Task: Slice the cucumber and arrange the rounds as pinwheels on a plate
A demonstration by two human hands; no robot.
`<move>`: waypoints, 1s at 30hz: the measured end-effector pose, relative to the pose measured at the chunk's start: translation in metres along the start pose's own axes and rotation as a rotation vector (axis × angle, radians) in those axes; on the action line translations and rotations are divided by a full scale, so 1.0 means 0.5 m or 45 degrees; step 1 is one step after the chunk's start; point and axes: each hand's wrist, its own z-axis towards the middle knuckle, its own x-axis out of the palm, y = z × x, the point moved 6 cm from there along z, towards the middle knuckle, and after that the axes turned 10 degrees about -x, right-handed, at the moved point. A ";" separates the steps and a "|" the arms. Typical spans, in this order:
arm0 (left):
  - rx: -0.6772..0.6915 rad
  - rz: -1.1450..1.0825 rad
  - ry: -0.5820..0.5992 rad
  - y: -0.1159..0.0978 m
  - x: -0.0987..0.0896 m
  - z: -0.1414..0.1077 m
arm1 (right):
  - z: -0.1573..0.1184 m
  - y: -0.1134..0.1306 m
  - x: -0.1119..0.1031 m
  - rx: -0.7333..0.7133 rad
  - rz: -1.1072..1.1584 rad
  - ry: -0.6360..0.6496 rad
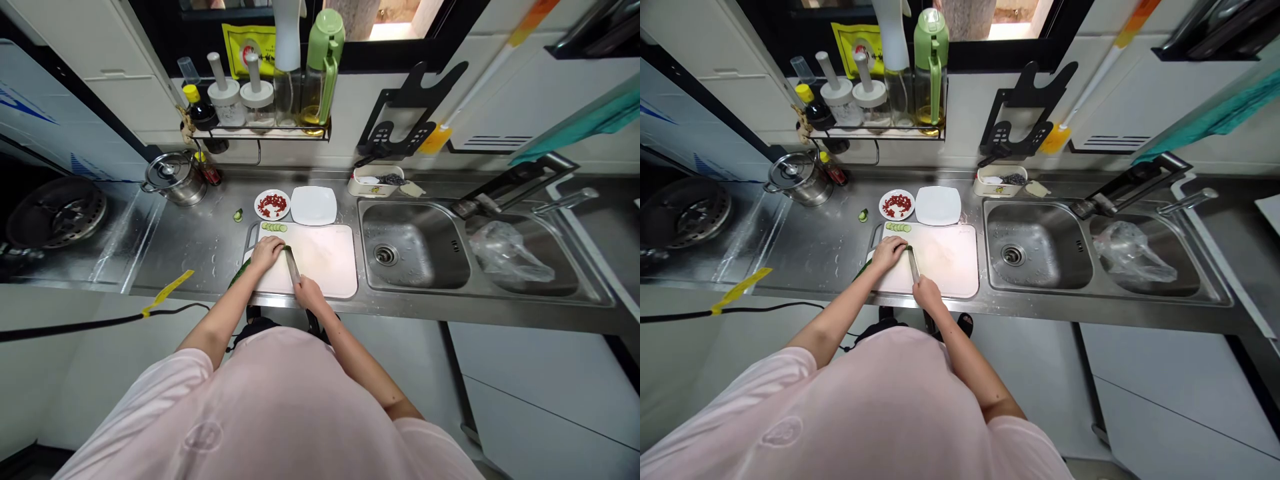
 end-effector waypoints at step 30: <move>-0.017 -0.132 0.002 -0.049 -0.040 -0.005 | -0.029 -0.087 -0.110 0.038 -0.596 -0.431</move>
